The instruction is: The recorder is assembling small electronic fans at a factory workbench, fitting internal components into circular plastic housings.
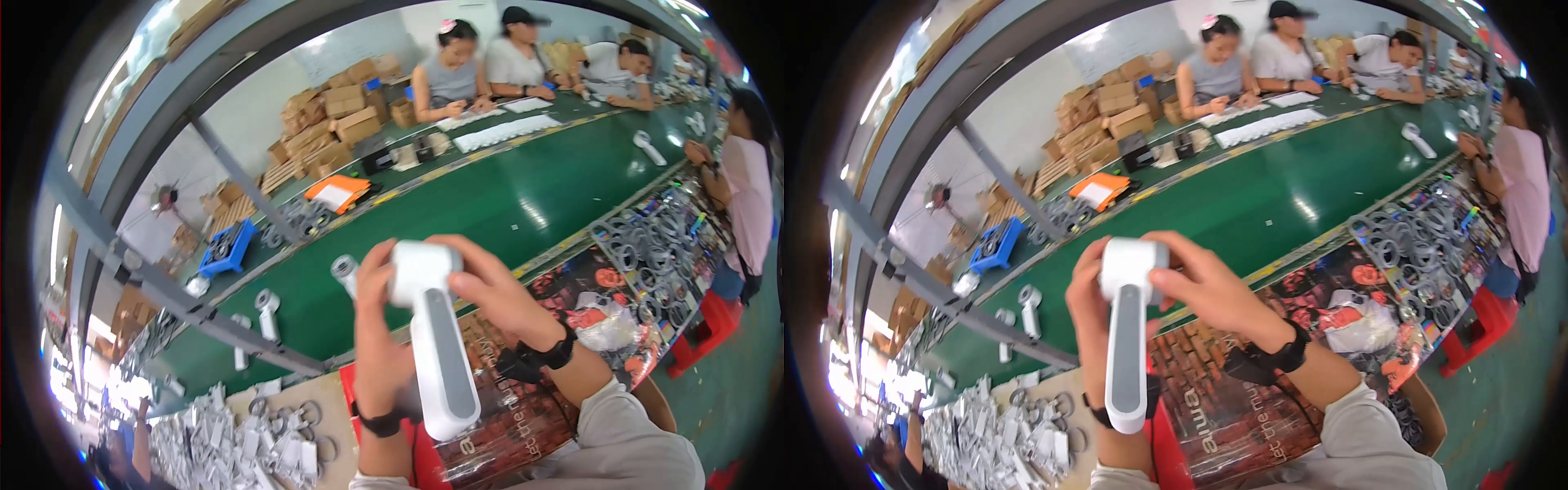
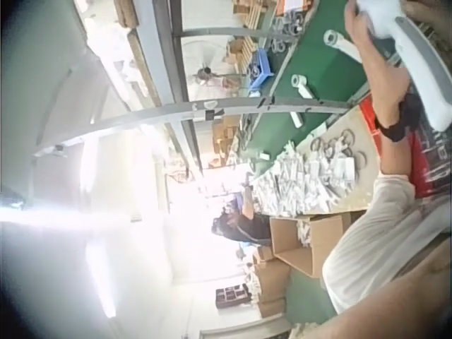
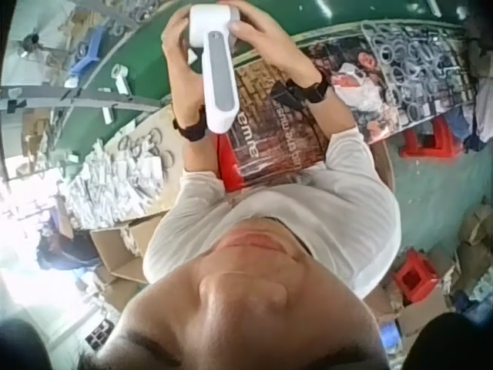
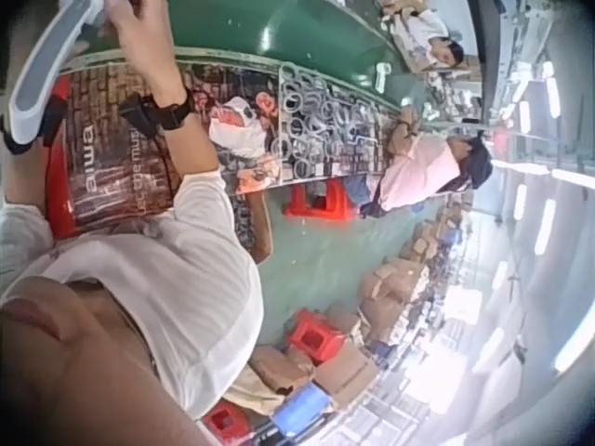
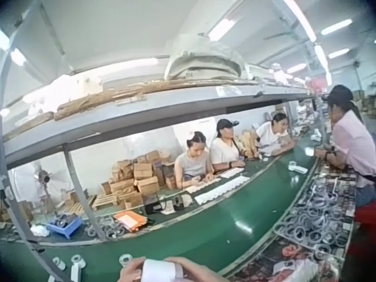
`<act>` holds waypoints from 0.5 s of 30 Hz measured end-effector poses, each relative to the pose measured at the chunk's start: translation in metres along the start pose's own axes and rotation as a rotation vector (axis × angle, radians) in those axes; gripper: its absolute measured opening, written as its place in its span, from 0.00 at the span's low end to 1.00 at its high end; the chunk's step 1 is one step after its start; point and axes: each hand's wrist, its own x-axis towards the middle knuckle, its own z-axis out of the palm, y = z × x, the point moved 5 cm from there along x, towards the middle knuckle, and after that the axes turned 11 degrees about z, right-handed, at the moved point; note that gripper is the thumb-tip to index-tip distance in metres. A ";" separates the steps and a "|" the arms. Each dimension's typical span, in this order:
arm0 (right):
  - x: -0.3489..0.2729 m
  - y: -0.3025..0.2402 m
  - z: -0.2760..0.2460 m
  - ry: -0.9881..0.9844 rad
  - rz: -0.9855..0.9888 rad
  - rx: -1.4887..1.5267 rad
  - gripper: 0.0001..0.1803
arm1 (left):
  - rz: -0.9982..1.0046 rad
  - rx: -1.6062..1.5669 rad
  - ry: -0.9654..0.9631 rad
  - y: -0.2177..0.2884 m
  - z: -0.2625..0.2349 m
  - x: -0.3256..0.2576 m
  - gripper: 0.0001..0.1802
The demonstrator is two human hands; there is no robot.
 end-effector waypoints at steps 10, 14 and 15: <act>-0.039 -0.062 0.003 -0.026 -0.528 -0.578 0.35 | -0.303 0.056 -0.019 0.023 0.009 -0.001 0.24; -0.080 -0.079 0.020 0.041 -0.329 -0.521 0.42 | -0.321 -0.018 -0.144 0.034 0.020 -0.003 0.26; -0.090 -0.082 0.020 0.122 -0.410 -0.575 0.40 | -0.358 -0.117 -0.187 0.039 0.027 -0.007 0.26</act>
